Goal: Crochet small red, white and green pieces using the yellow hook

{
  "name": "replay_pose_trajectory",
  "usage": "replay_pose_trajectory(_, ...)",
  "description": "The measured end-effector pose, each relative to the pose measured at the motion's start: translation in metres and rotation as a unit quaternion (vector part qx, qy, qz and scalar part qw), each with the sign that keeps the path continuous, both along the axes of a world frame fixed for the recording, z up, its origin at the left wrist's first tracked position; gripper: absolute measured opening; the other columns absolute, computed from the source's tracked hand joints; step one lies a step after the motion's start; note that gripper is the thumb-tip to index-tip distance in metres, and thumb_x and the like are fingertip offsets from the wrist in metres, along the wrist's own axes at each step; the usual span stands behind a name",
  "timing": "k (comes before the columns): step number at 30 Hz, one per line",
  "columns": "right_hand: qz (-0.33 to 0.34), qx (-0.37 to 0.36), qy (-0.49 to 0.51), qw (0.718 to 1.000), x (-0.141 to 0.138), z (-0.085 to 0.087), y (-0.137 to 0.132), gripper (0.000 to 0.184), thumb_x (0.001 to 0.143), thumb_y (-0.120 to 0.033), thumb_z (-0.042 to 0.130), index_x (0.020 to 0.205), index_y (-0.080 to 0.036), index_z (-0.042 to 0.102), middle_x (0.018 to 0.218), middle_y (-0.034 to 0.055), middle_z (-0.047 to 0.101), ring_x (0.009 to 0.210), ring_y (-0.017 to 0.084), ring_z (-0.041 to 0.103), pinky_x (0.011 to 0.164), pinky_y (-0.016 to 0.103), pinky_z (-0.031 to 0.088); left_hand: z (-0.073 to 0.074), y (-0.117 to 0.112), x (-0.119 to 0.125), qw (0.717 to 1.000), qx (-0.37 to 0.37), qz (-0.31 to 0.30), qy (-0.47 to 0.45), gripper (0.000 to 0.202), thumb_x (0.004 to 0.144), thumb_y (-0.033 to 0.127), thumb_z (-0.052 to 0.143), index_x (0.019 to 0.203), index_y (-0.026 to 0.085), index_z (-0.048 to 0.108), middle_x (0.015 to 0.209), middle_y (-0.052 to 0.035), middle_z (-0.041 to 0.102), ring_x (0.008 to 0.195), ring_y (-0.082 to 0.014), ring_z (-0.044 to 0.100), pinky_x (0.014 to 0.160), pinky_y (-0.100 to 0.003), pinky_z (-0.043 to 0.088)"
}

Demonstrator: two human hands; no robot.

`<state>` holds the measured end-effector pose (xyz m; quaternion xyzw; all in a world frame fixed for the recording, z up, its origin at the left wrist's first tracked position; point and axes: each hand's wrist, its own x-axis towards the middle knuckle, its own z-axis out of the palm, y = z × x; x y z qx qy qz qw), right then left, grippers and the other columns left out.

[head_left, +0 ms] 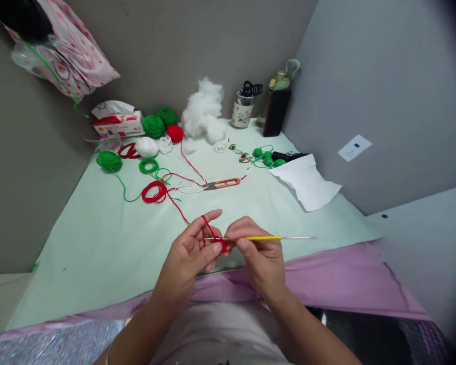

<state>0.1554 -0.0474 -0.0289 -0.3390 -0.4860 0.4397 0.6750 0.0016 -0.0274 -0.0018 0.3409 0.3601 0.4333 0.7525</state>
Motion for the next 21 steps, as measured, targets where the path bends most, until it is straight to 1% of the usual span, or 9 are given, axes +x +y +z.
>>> replay_pose_trajectory(4, 0.007, -0.012, -0.018, 1.0, -0.001, 0.005, 0.002, 0.015, 0.098, -0.037, 0.075, 0.097, -0.025, 0.085, 0.088, 0.0039, 0.071, 0.071, 0.014, 0.069, 0.064, 0.028, 0.063, 0.001, 0.0, -0.002, 1.0, 0.001, -0.003, 0.014, 0.051, 0.082, 0.027, 0.089, 0.132, 0.024, 0.075, 0.092, -0.0012, 0.064, 0.071, -0.0108, 0.06, 0.056, -0.019, 0.041)
replay_pose_trajectory(7, 0.043, -0.026, -0.034, 0.998, 0.0, 0.013, 0.006, 0.015, 0.096, -0.037, 0.076, 0.097, -0.024, 0.084, 0.091, 0.0039, 0.071, 0.068, 0.012, 0.068, 0.062, 0.027, 0.062, 0.002, 0.006, -0.009, 0.998, 0.034, -0.021, 0.046, 0.044, 0.083, 0.033, 0.09, 0.124, 0.023, 0.078, 0.085, 0.0002, 0.064, 0.066, -0.0097, 0.055, 0.061, -0.022, 0.045)
replay_pose_trajectory(9, 0.072, -0.024, -0.043, 0.996, 0.003, 0.021, 0.014, 0.011, 0.096, -0.033, 0.077, 0.098, -0.024, 0.084, 0.093, 0.0031, 0.07, 0.068, 0.011, 0.068, 0.063, 0.026, 0.062, 0.006, 0.014, -0.015, 0.995, 0.06, -0.032, 0.071, 0.037, 0.085, 0.035, 0.088, 0.119, 0.024, 0.08, 0.082, 0.0003, 0.066, 0.068, -0.0112, 0.056, 0.064, -0.023, 0.047)
replay_pose_trajectory(11, 0.101, -0.023, -0.067, 0.992, 0.007, 0.029, 0.027, 0.01, 0.095, -0.031, 0.078, 0.099, -0.024, 0.083, 0.093, 0.0019, 0.068, 0.07, 0.011, 0.068, 0.066, 0.025, 0.06, 0.012, 0.028, -0.021, 0.992, 0.08, -0.048, 0.09, 0.034, 0.087, 0.037, 0.087, 0.118, 0.025, 0.08, 0.084, -0.0003, 0.068, 0.07, -0.0128, 0.058, 0.066, -0.024, 0.047)
replay_pose_trajectory(13, 0.134, -0.035, -0.093, 0.986, 0.01, 0.036, 0.046, 0.011, 0.094, -0.032, 0.078, 0.099, -0.023, 0.081, 0.092, 0.0008, 0.067, 0.07, 0.01, 0.067, 0.066, 0.025, 0.059, 0.02, 0.046, -0.025, 0.989, 0.09, -0.065, 0.099, 0.035, 0.087, 0.038, 0.086, 0.118, 0.024, 0.079, 0.085, -0.0008, 0.069, 0.07, -0.0134, 0.058, 0.066, -0.025, 0.047)
replay_pose_trajectory(16, 0.169, -0.083, -0.101, 0.977, 0.009, 0.039, 0.08, 0.023, 0.09, -0.04, 0.082, 0.099, -0.02, 0.075, 0.087, -0.0011, 0.067, 0.066, 0.009, 0.065, 0.065, 0.025, 0.056, 0.024, 0.081, -0.028, 0.989, 0.08, -0.075, 0.101, 0.036, 0.084, 0.039, 0.087, 0.114, 0.021, 0.079, 0.081, -0.0004, 0.068, 0.065, -0.0127, 0.056, 0.063, -0.025, 0.045)
replay_pose_trajectory(18, 0.161, -0.12, -0.092, 0.975, 0.004, 0.031, 0.101, 0.034, 0.086, -0.047, 0.085, 0.097, -0.019, 0.069, 0.082, -0.0027, 0.067, 0.064, 0.009, 0.062, 0.063, 0.023, 0.053, 0.017, 0.105, -0.026, 0.991, 0.06, -0.072, 0.093, 0.037, 0.081, 0.038, 0.09, 0.111, 0.02, 0.079, 0.078, 0.001, 0.066, 0.061, -0.011, 0.052, 0.062, -0.024, 0.044)
replay_pose_trajectory(20, 0.147, -0.16, -0.067, 0.974, -0.001, 0.018, 0.118, 0.042, 0.083, -0.052, 0.087, 0.094, -0.02, 0.063, 0.081, -0.0035, 0.066, 0.061, 0.008, 0.059, 0.06, 0.022, 0.05, 0.003, 0.123, -0.023, 0.994, 0.033, -0.056, 0.083, 0.036, 0.08, 0.036, 0.09, 0.11, 0.019, 0.078, 0.079, 0.0015, 0.065, 0.061, -0.0101, 0.052, 0.062, -0.023, 0.043)
replay_pose_trajectory(21, 0.15, -0.183, -0.042, 0.971, -0.003, 0.009, 0.124, 0.045, 0.083, -0.056, 0.085, 0.095, -0.021, 0.06, 0.076, -0.0049, 0.064, 0.058, 0.008, 0.057, 0.057, 0.022, 0.048, -0.006, 0.129, -0.021, 0.995, 0.018, -0.051, 0.08, 0.037, 0.079, 0.036, 0.091, 0.109, 0.019, 0.078, 0.079, 0.0011, 0.065, 0.061, -0.01, 0.052, 0.06, -0.023, 0.041)
